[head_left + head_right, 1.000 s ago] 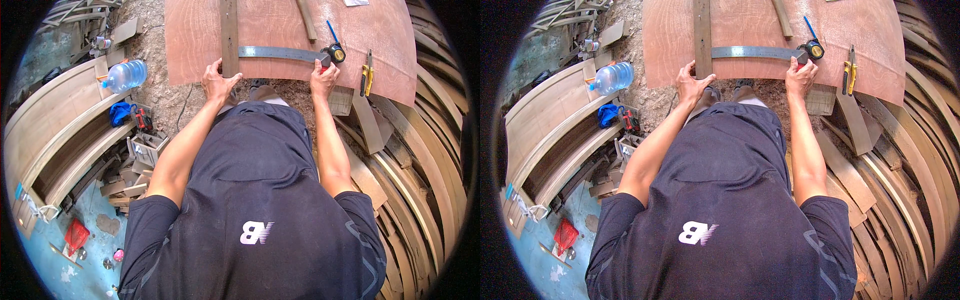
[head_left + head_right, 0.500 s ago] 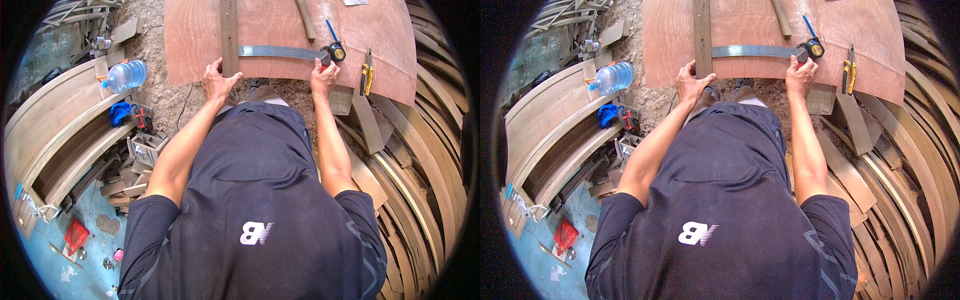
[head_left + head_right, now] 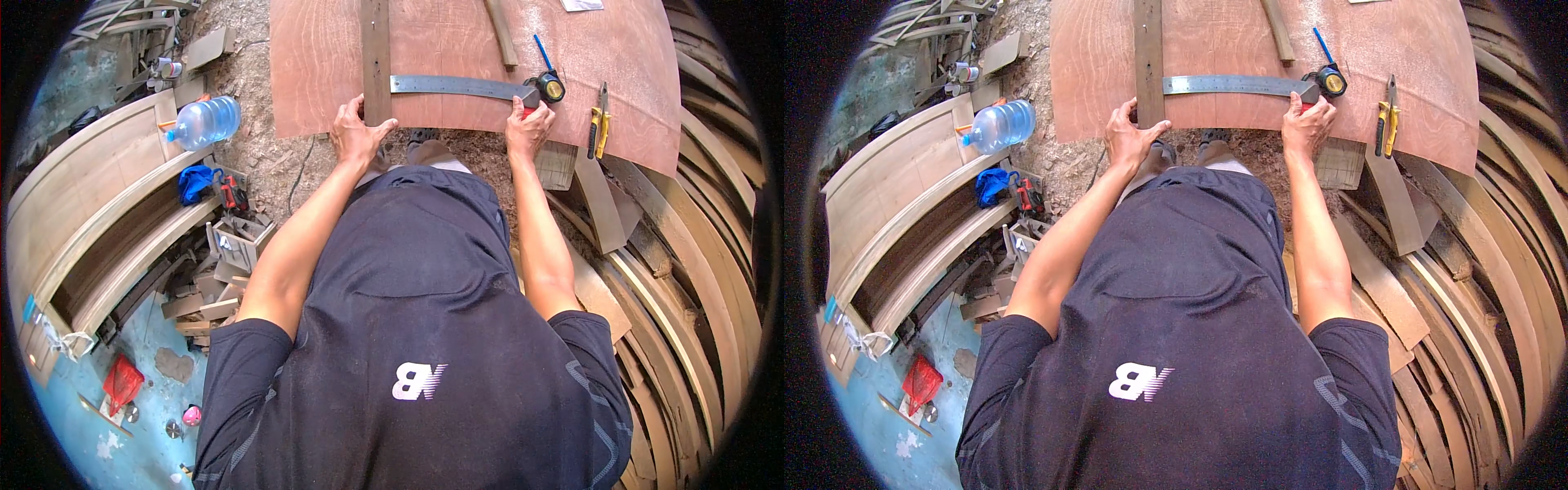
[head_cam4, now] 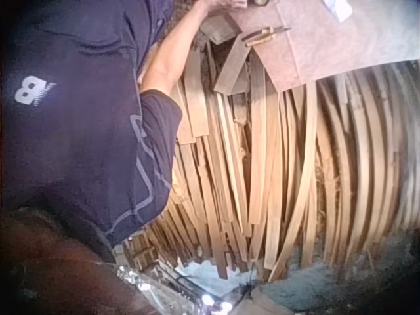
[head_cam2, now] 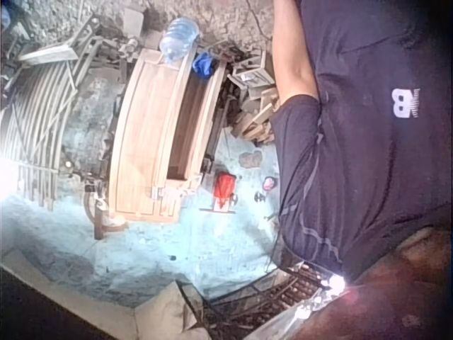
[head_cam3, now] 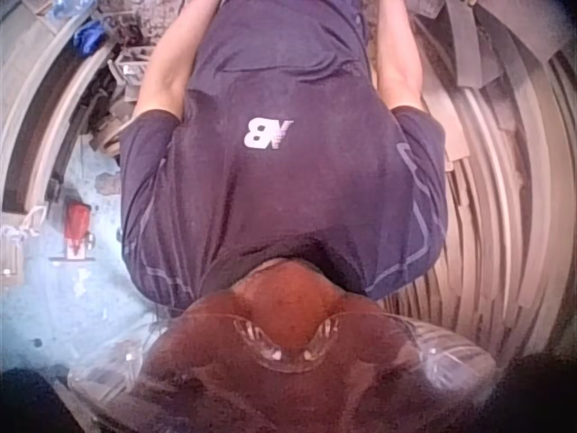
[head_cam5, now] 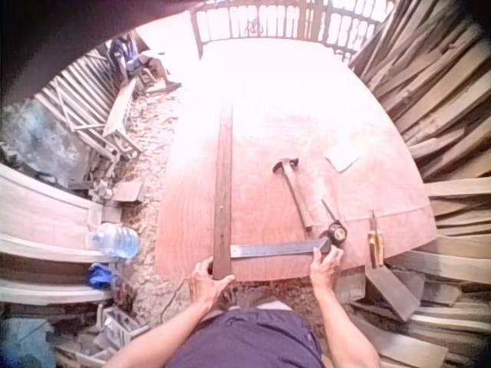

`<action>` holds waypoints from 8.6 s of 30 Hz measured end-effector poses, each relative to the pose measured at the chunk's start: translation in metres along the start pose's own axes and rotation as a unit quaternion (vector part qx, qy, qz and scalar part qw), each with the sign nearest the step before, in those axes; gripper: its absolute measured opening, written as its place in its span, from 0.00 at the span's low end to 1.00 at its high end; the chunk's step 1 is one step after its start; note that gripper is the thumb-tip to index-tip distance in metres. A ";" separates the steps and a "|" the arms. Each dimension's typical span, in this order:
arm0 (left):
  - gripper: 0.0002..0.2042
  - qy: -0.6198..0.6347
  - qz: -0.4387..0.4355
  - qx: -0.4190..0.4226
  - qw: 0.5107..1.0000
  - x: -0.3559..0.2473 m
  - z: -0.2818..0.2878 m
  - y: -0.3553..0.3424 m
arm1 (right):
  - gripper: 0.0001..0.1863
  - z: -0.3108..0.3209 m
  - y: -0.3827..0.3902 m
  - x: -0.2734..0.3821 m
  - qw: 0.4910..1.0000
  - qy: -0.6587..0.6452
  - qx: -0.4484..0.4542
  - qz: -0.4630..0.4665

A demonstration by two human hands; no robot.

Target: The person measures a wooden strip on a plywood sheet using a tape measure and marks a point. They reach into a plastic bag to retrieve nails and hammer them into the wooden strip by hand. They position a square tool against the wooden strip on the plywood.

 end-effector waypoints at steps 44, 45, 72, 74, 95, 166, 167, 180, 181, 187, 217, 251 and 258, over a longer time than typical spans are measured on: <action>0.38 0.030 0.000 -0.012 0.999 0.009 -0.006 -0.002 | 0.39 0.004 -0.002 0.001 1.000 -0.017 0.011 -0.010; 0.38 0.030 -0.003 -0.013 0.999 0.009 -0.006 -0.002 | 0.39 0.004 -0.002 0.001 1.000 -0.017 0.011 -0.010; 0.37 -0.016 0.013 0.011 1.000 -0.006 0.000 -0.001 | 0.37 0.005 -0.001 0.003 0.999 -0.005 0.017 -0.029; 0.38 -0.019 0.009 0.011 1.000 -0.006 0.001 0.000 | 0.35 0.006 -0.002 0.005 1.000 -0.011 0.016 -0.023; 0.39 -0.075 0.000 0.023 0.997 -0.010 0.000 -0.002 | 0.36 0.004 -0.001 0.004 1.000 -0.020 -0.001 -0.021; 0.50 -0.116 -0.074 -0.080 0.987 -0.036 -0.050 -0.106 | 0.34 -0.080 -0.171 0.134 0.986 0.023 0.078 0.148; 0.50 -0.109 -0.071 -0.076 0.989 -0.040 -0.051 -0.108 | 0.30 -0.086 -0.173 0.126 0.988 0.003 0.077 0.137; 0.47 -0.106 -0.060 -0.090 0.988 -0.030 -0.053 -0.110 | 0.15 -0.025 -0.097 0.223 0.880 -0.199 0.367 0.227; 0.47 -0.105 -0.062 -0.091 0.988 -0.031 -0.053 -0.109 | 0.15 -0.025 -0.093 0.228 0.868 -0.207 0.366 0.264; 0.46 -0.101 -0.065 -0.085 0.989 -0.033 -0.048 -0.111 | 0.14 -0.034 -0.081 0.227 0.845 -0.252 0.303 0.360; 0.45 -0.098 -0.066 -0.087 0.989 -0.027 -0.055 -0.120 | 0.12 -0.060 -0.071 0.203 0.842 -0.209 0.341 0.361; 0.45 -0.093 -0.065 -0.089 0.989 -0.027 -0.058 -0.112 | 0.11 -0.013 -0.061 0.223 0.859 -0.260 0.278 0.342; 0.45 -0.100 -0.057 -0.083 0.990 -0.026 -0.062 -0.106 | 0.11 -0.020 -0.078 0.218 0.877 -0.219 0.301 0.303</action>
Point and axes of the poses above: each hand's wrist, its own y-axis away from the middle knuckle, its own z-axis out of the back of the hand, x = y × z, the point moved 4 cm from there along -y, towards the middle knuckle, and after that the axes turned 3 degrees about -x, right-handed, at the moved point
